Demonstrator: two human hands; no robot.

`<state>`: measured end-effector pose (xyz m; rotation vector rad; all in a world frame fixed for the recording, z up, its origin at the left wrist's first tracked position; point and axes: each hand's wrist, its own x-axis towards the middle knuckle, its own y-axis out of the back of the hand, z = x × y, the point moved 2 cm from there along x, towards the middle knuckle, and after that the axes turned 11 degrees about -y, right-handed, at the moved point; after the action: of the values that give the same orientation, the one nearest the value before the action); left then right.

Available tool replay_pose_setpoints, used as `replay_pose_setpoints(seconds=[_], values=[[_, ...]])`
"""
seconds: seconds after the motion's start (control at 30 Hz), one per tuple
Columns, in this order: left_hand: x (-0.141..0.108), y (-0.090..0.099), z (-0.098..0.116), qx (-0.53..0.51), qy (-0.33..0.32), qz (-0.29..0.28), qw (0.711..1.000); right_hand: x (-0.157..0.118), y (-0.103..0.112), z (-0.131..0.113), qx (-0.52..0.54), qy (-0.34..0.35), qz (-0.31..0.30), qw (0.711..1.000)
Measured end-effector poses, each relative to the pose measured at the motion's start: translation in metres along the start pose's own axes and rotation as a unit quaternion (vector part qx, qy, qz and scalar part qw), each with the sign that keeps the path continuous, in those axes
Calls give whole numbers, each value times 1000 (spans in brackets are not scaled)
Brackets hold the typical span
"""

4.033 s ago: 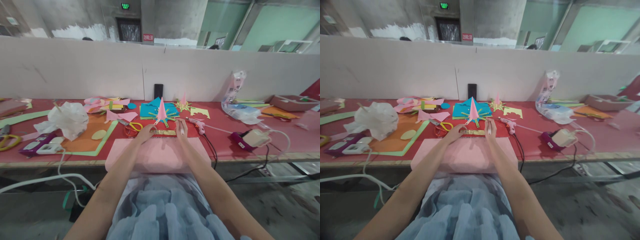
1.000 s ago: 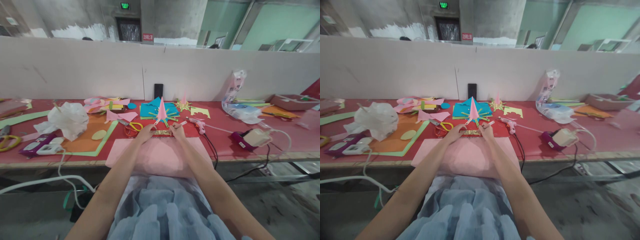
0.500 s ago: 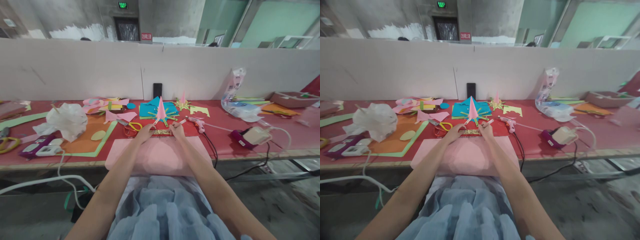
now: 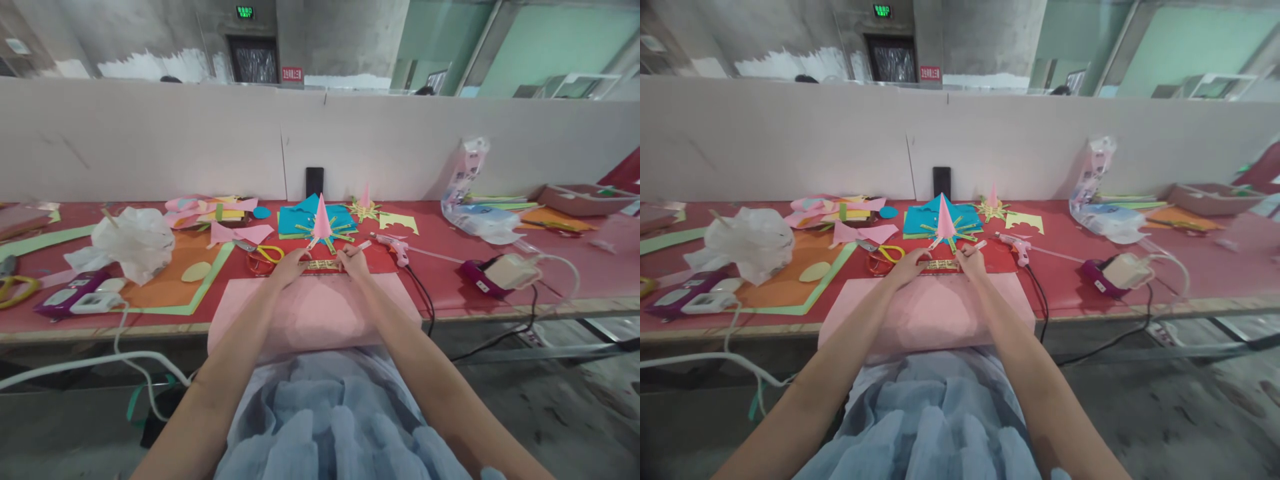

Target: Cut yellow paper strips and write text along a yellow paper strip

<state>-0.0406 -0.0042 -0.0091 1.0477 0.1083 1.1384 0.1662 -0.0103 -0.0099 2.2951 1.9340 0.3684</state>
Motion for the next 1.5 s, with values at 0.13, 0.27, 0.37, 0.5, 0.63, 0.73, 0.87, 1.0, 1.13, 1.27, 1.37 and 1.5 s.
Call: replay_pose_setpoints(seconds=[0.13, 0.27, 0.37, 0.5, 0.63, 0.73, 0.87, 1.0, 1.13, 1.27, 1.37, 1.5], values=[[0, 0, 0, 2, 0, 0, 1000, -3, 2, -5, -3, -6, 20, 1000], [0, 0, -1, 2, -8, -1, 1000, -4, 4, -6, 3, -24, 46, 999], [0, 0, -1, 3, -8, -3, 1000, -4, 4, -5, -6, -26, 43, 999], [0, 2, 1, 5, -4, -8, 1000, -5, 5, -7, -18, -13, 40, 999], [0, 2, 1, 0, -4, -6, 1000, -5, 5, -8, -34, -11, 42, 998], [0, 0, -1, 0, -10, -2, 1000, -4, 4, -6, -30, -23, 39, 999], [0, -1, -4, 3, -6, 5, 1000, -3, 3, -5, -13, -31, 40, 999], [0, 0, -2, 2, -8, 3, 1000, -5, 3, -8, -10, -22, 35, 999], [-1, 2, 0, 5, -2, -4, 1000, -6, 4, -9, -14, -19, 29, 999], [-1, 2, 2, 4, -4, -10, 1000, -7, 5, -11, -11, -29, 43, 999], [0, 2, 1, 3, -5, -7, 1000, -8, 6, -12, -22, -27, 47, 998], [0, 0, -2, 1, -8, -5, 1000, -7, 6, -10, -23, -26, 45, 998]])
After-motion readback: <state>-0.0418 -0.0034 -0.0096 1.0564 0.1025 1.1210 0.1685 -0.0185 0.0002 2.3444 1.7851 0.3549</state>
